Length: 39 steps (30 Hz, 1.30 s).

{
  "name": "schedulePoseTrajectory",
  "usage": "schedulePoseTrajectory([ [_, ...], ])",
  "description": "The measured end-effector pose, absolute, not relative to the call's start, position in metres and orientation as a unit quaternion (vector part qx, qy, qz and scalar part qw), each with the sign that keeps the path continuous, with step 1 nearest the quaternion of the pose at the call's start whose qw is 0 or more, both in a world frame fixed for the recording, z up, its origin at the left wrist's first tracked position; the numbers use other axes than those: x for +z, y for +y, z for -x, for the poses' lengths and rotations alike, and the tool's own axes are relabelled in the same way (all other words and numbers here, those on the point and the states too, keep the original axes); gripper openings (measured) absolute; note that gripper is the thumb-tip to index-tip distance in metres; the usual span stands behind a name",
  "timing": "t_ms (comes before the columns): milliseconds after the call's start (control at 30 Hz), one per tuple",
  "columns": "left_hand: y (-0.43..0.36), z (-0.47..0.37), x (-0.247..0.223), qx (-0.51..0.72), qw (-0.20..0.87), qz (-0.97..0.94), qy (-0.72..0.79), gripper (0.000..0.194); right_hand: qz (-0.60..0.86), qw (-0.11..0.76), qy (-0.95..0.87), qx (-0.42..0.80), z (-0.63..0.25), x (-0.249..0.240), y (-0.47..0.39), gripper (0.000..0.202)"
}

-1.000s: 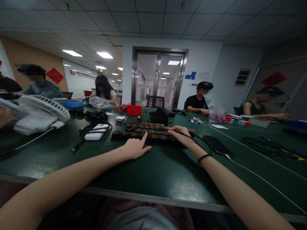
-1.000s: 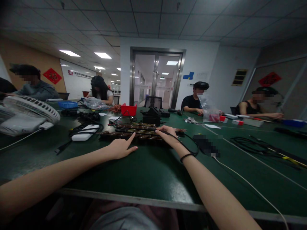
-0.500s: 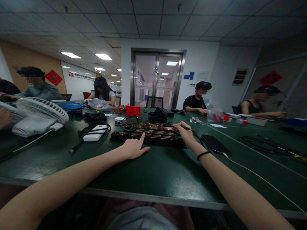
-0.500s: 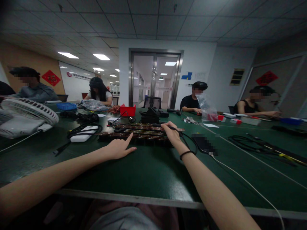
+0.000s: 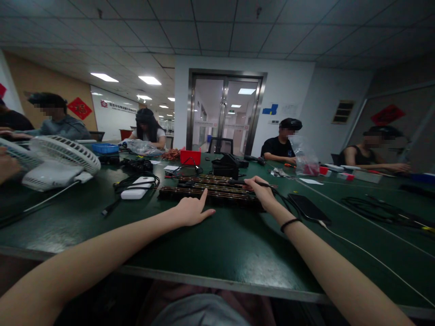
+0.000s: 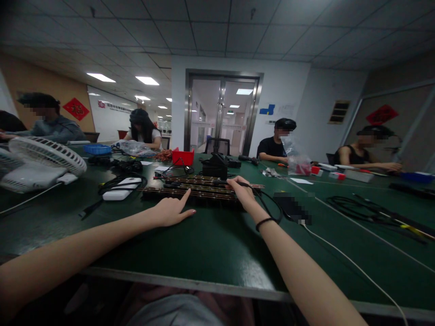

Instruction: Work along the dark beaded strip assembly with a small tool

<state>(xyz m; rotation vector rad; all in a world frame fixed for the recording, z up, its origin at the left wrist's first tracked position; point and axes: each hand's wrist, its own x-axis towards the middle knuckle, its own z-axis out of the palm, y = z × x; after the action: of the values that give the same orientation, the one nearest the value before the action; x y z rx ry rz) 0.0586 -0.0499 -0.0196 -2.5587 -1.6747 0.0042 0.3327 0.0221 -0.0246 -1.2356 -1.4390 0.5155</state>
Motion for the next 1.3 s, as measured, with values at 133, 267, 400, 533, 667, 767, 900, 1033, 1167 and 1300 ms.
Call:
schedulePoseTrajectory([
  [133, -0.0513, -0.0588, -0.0176, 0.007, 0.036, 0.837, -0.547, 0.087, 0.516, 0.559, -0.608, 0.225, -0.3315, -0.0238, 0.0222, 0.028],
  [267, -0.0515, -0.0587, -0.0176, 0.005, 0.042, 0.838, -0.544, 0.087, 0.513, 0.561, -0.606, 0.234, -0.3317, -0.022, 0.022, 0.027],
  [400, -0.05, -0.0584, -0.0194, 0.004, 0.041, 0.839, -0.543, 0.087, 0.518, 0.559, -0.605, 0.232, -0.3315, -0.0206, 0.0207, 0.026],
  [533, -0.0482, -0.0576, -0.0215, 0.004, 0.046, 0.839, -0.543, 0.088, 0.51, 0.564, -0.605, 0.236, -0.3297, -0.0188, 0.0184, 0.028],
  [667, -0.0478, -0.057, -0.0215, 0.004, 0.046, 0.841, -0.539, 0.088, 0.511, 0.565, -0.604, 0.235, -0.3286, -0.0176, 0.0168, 0.029],
  [767, -0.0485, -0.0574, -0.0203, 0.006, 0.042, 0.842, -0.538, 0.088, 0.528, 0.555, -0.599, 0.233, -0.3286, -0.0184, 0.0167, 0.027],
  [900, -0.0496, -0.058, -0.0196, 0.005, 0.046, 0.841, -0.539, 0.087, 0.523, 0.552, -0.598, 0.252, -0.3281, -0.0193, 0.0163, 0.026],
  [1033, -0.0505, -0.0582, -0.0192, 0.011, 0.047, 0.839, -0.543, 0.087, 0.518, 0.558, -0.581, 0.287, -0.3265, -0.0186, 0.0152, 0.029],
  [1167, -0.0507, -0.058, -0.0188, 0.009, 0.047, 0.838, -0.544, 0.087, 0.519, 0.55, -0.584, 0.295, -0.3255, -0.0185, 0.0149, 0.029],
  [1300, -0.0508, -0.0581, -0.0183, 0.006, 0.042, 0.839, -0.543, 0.087, 0.524, 0.543, -0.585, 0.297, -0.3255, -0.0187, 0.0155, 0.028],
])
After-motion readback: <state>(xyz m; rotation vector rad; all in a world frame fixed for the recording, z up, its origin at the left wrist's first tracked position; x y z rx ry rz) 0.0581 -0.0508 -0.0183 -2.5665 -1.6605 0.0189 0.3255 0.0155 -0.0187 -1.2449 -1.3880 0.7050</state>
